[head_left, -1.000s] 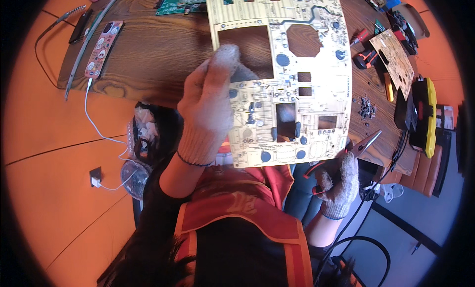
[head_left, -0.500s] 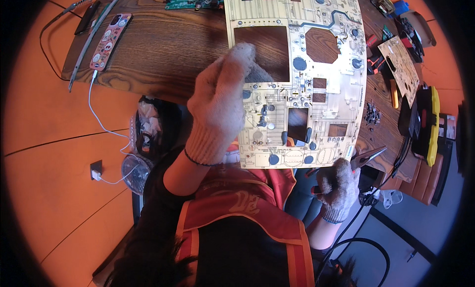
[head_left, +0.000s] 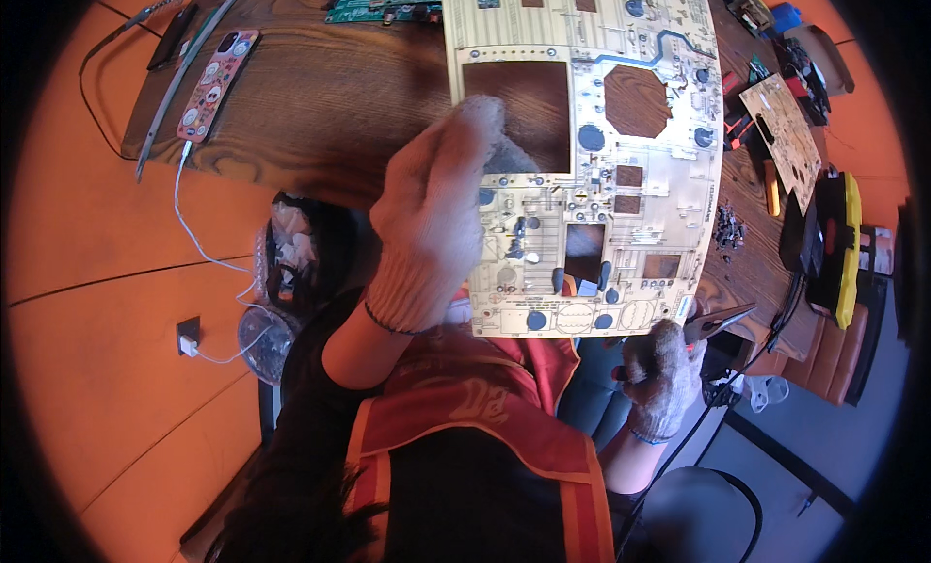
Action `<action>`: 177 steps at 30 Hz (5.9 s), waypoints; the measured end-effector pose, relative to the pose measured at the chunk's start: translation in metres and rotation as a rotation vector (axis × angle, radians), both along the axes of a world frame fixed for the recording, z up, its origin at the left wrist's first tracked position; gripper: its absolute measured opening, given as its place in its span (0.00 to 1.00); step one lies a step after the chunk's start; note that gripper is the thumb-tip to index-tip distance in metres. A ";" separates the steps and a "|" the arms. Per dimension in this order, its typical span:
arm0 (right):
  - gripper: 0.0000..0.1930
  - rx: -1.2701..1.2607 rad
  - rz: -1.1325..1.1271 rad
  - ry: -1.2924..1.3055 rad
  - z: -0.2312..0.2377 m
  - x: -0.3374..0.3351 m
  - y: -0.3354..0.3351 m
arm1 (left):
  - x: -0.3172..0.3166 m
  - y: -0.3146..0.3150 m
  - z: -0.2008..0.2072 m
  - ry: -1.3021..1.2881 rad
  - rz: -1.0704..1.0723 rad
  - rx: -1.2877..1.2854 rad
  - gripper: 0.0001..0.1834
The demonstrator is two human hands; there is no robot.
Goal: The person uses pliers and a screwdriver to remove screws and components from a beige plastic panel and two green circuit boards. They place removed screws on the table and continue prying and unscrewing parts from the boards.
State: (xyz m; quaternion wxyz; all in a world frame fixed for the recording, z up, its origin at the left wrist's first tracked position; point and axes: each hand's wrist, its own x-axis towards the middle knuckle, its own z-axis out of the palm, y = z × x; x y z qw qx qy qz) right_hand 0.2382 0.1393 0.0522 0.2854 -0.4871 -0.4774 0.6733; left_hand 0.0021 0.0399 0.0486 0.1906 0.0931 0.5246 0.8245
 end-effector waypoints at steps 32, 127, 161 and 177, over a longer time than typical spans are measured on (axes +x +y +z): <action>0.27 -0.081 0.148 0.192 0.004 -0.003 0.000 | -0.015 0.014 0.018 -0.217 -0.099 -0.303 0.24; 0.11 0.224 -0.297 0.218 0.064 -0.027 0.196 | -0.066 -0.050 -0.083 -0.520 -0.552 0.471 0.30; 0.19 -0.248 -0.047 1.327 -0.042 0.051 0.133 | -0.047 -0.038 -0.040 -0.558 -0.776 0.586 0.38; 0.24 -0.426 0.045 1.374 -0.059 0.081 0.157 | -0.183 0.002 0.021 1.164 0.177 -0.999 0.22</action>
